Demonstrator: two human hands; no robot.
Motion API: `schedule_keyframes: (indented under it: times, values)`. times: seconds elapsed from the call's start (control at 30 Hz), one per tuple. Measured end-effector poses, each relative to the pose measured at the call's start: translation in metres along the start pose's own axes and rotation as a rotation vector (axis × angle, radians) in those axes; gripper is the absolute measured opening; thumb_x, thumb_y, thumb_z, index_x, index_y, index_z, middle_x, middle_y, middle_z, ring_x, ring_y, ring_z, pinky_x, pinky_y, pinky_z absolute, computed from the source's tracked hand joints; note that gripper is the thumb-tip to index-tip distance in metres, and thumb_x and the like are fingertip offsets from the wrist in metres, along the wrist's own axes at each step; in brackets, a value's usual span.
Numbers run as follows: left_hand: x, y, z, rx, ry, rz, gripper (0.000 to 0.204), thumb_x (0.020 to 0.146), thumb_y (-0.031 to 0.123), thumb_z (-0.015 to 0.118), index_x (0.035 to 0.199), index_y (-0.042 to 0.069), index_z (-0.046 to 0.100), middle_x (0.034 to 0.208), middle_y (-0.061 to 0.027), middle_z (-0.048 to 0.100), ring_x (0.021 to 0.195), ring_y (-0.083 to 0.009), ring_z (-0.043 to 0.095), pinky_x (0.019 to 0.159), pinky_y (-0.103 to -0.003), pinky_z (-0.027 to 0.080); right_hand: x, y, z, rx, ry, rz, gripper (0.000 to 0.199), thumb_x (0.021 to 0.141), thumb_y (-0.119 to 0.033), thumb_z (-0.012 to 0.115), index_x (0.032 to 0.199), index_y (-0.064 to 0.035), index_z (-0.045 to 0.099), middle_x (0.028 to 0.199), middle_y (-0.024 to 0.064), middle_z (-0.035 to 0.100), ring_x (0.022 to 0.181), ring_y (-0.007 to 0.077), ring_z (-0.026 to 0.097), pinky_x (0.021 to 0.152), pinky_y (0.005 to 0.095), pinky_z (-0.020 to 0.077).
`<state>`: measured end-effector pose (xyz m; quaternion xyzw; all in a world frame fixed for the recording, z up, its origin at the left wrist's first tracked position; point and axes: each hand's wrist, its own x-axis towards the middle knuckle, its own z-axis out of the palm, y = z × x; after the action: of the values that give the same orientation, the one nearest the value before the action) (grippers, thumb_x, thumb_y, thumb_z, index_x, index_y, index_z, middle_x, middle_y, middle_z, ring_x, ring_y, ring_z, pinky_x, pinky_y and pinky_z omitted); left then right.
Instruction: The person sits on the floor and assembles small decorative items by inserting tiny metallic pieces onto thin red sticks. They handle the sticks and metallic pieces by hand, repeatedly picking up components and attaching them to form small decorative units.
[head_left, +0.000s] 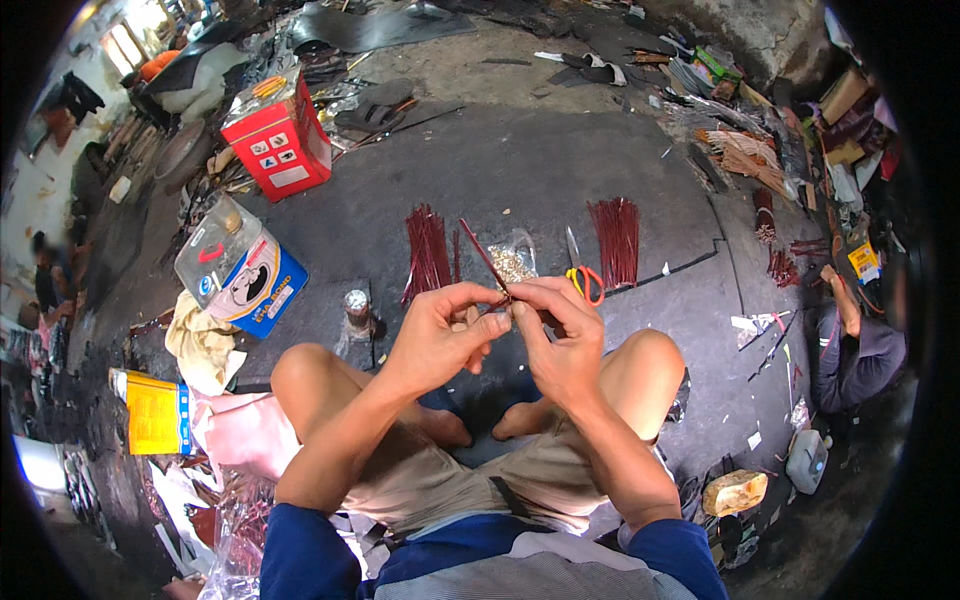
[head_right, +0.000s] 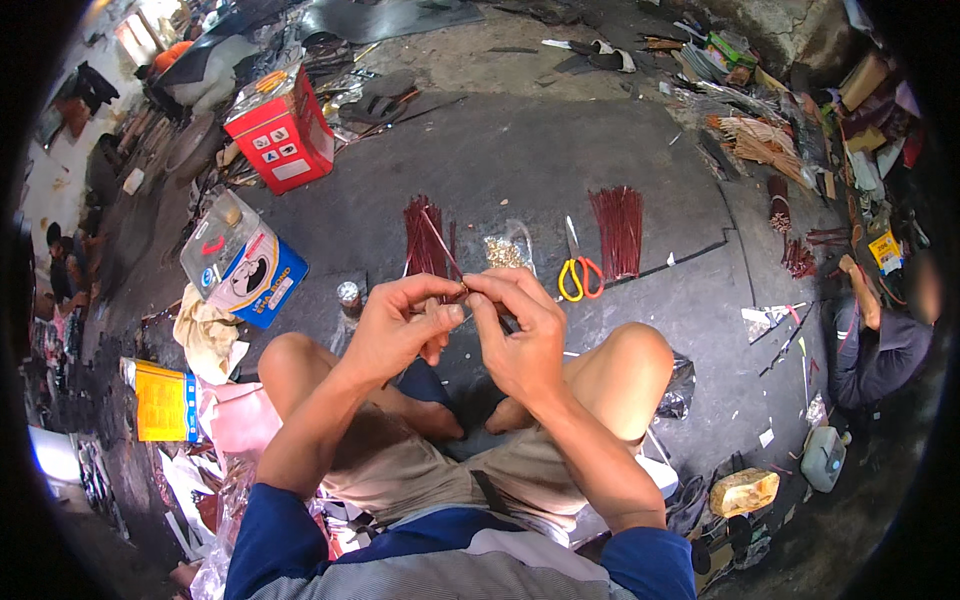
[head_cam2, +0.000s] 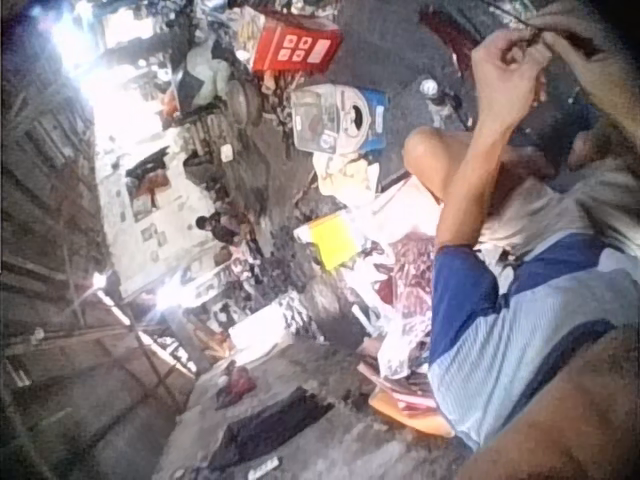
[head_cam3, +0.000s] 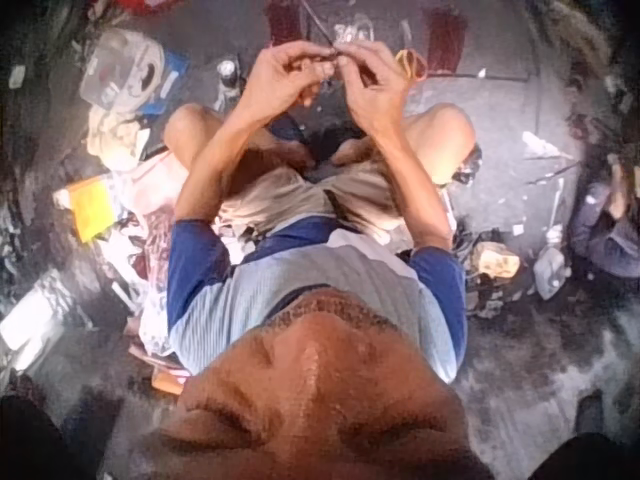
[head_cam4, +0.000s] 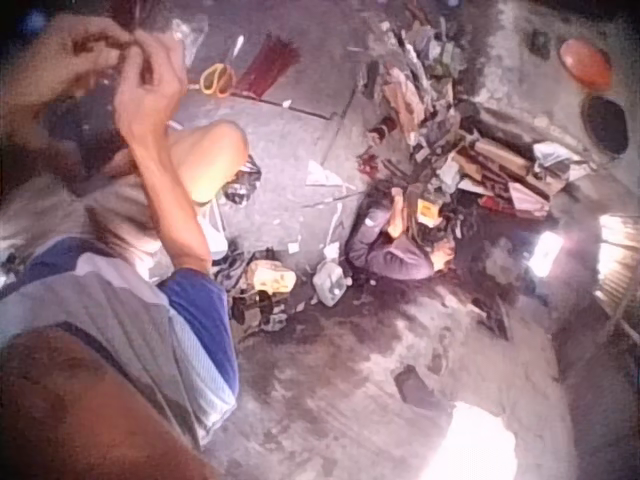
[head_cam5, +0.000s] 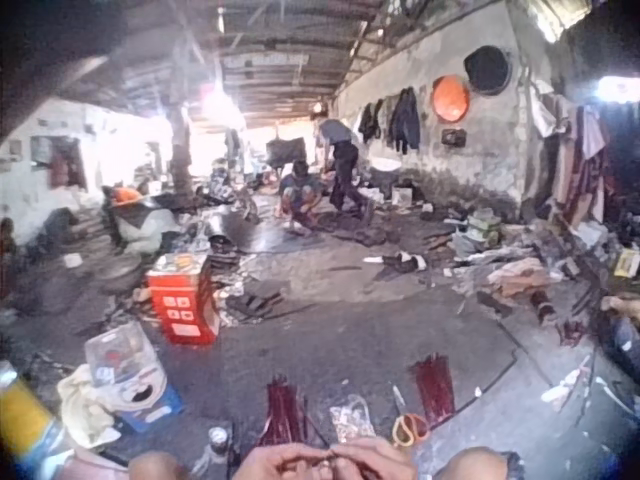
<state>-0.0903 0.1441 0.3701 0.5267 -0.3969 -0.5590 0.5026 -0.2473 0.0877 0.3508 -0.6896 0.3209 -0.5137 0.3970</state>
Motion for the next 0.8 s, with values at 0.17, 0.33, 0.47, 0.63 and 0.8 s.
schedule_keyframes:
  times: [0.17,0.33,0.47,0.63,0.8]
  values:
    - [-0.02,-0.033,0.009,-0.128,0.172,0.187,0.017,0.089,0.015,0.071,0.097,0.001,0.066,0.08,-0.0034,0.066,0.066,-0.0063,0.062,0.054,-0.02,0.047,-0.026,-0.021,0.006,0.069,-0.027,0.002,0.024,0.085,0.007,0.062,0.108,0.0023,0.062,0.094,0.0115,0.068,0.083,0.018,0.069,0.076,0.0284,0.0558]
    - [-0.03,-0.052,0.005,-0.188,0.336,0.254,0.012,0.09,0.011,0.069,0.095,0.001,0.066,0.068,0.002,0.059,0.055,-0.0015,0.048,0.048,-0.017,0.034,-0.034,-0.016,0.009,0.316,-0.06,0.264,0.021,0.088,0.001,0.063,0.109,0.0015,0.058,0.096,0.0061,0.069,0.088,0.0135,0.066,0.075,0.0257,0.053]
    - [-0.035,-0.062,0.009,-0.234,0.346,0.285,0.01,0.09,0.01,0.069,0.092,0.001,0.065,0.065,0.0044,0.055,0.053,-0.0001,0.043,0.046,-0.018,0.028,-0.017,-0.001,0.005,0.606,-0.327,0.911,0.023,0.09,-0.017,0.07,0.109,-0.0032,0.067,0.095,0.0004,0.067,0.082,0.0055,0.057,0.067,0.0216,0.0486]
    - [-0.035,-0.071,0.023,-0.295,0.407,0.302,0.012,0.09,0.011,0.071,0.094,0.001,0.065,0.064,0.0059,0.052,0.052,0.0,0.039,0.045,-0.019,0.027,-0.017,0.004,0.014,0.596,-0.27,0.753,0.015,0.089,-0.017,0.072,0.096,-0.0044,0.071,0.085,-0.0012,0.067,0.072,0.0043,0.059,0.063,0.0199,0.0472]
    - [-0.033,-0.076,0.045,-0.442,0.557,0.24,0.012,0.091,0.012,0.07,0.096,0.002,0.066,0.065,0.0057,0.053,0.05,0.0003,0.039,0.043,-0.019,0.027,-0.027,0.007,0.021,0.34,-0.125,0.479,0.011,0.089,-0.014,0.072,0.089,-0.0035,0.07,0.076,-0.0017,0.065,0.066,0.0025,0.055,0.058,0.0184,0.0412]
